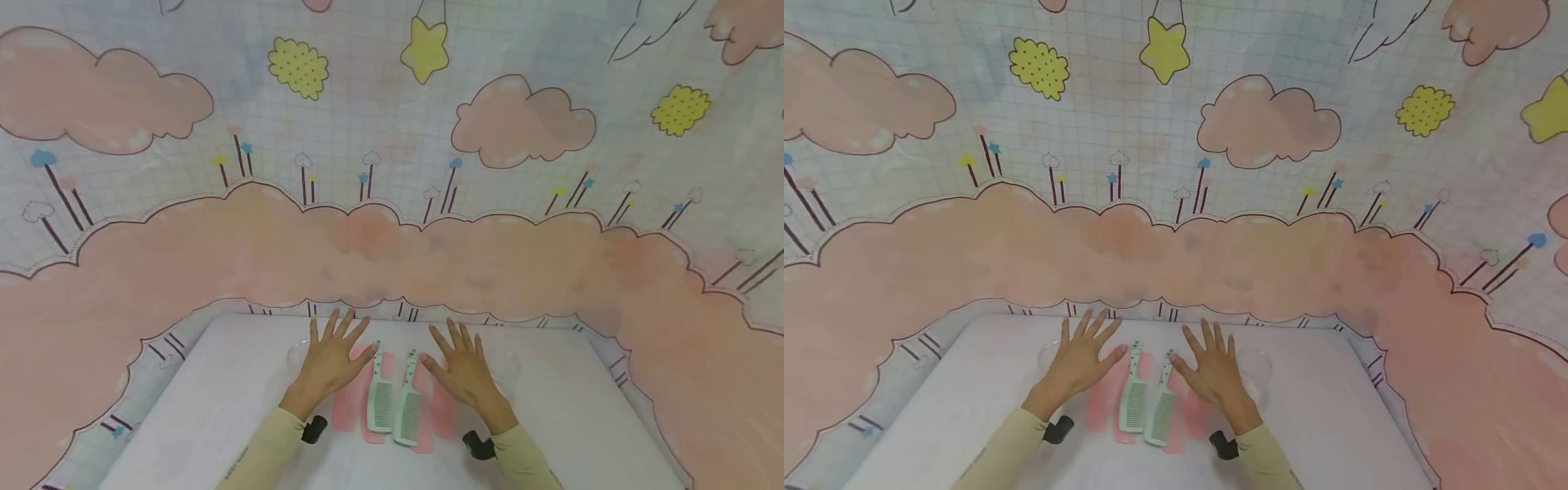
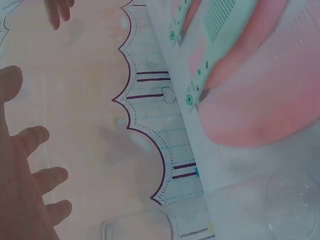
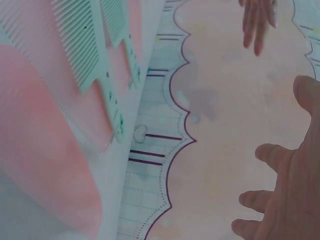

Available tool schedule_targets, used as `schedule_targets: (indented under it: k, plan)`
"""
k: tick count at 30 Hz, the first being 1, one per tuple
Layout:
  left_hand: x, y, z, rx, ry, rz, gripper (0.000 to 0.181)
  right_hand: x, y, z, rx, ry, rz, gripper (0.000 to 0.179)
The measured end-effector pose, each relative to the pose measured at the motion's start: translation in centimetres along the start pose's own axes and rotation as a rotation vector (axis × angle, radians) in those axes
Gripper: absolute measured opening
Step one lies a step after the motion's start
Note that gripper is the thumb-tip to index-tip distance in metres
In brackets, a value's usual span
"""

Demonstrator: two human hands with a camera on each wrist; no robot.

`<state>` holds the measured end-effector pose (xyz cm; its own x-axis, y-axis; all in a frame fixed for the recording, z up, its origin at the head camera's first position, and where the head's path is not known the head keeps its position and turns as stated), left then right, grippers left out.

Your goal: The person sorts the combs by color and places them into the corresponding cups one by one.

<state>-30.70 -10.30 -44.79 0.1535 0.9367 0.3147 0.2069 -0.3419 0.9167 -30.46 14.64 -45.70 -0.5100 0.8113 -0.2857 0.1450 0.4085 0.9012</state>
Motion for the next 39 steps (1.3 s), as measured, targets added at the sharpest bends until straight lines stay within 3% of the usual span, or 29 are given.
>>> schedule_targets:
  k: [9, 16, 23, 33, 39]
  plan:
    - [-1.6, 0.6, 0.7, 0.057, 0.017, 0.035, 0.066, 0.0, -0.4, 0.1, 0.036, 0.016, -0.091, 0.063]
    - [-2.1, 1.5, 1.0, 0.115, 0.003, 0.030, 0.069, -0.1, -0.6, 0.8, 0.095, -0.011, -0.152, 0.061]
    - [-3.6, 1.6, 2.4, 0.150, 0.060, 0.047, 0.073, -0.4, -1.6, 1.7, 0.090, -0.040, -0.212, 0.060]
    - [-6.1, 1.5, 3.4, 0.284, 0.085, 0.160, 0.086, 0.0, -2.1, 2.6, 0.129, -0.059, -0.217, 0.059]
    - [-7.4, 1.1, 3.7, 0.262, 0.125, 0.274, 0.099, 0.0, -2.3, 2.9, 0.154, -0.062, -0.236, 0.059]
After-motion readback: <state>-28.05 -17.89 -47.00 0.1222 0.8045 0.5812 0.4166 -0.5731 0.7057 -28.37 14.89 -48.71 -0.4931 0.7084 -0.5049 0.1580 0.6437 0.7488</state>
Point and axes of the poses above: each hand's wrist, its own z-axis away from the middle knuckle, its own y-axis out of the back of the hand, x = y × z, the point moved 5 cm from there along -z, towards the middle knuckle, and after that the axes turned 9 degrees about y, right-handed, at the moved point
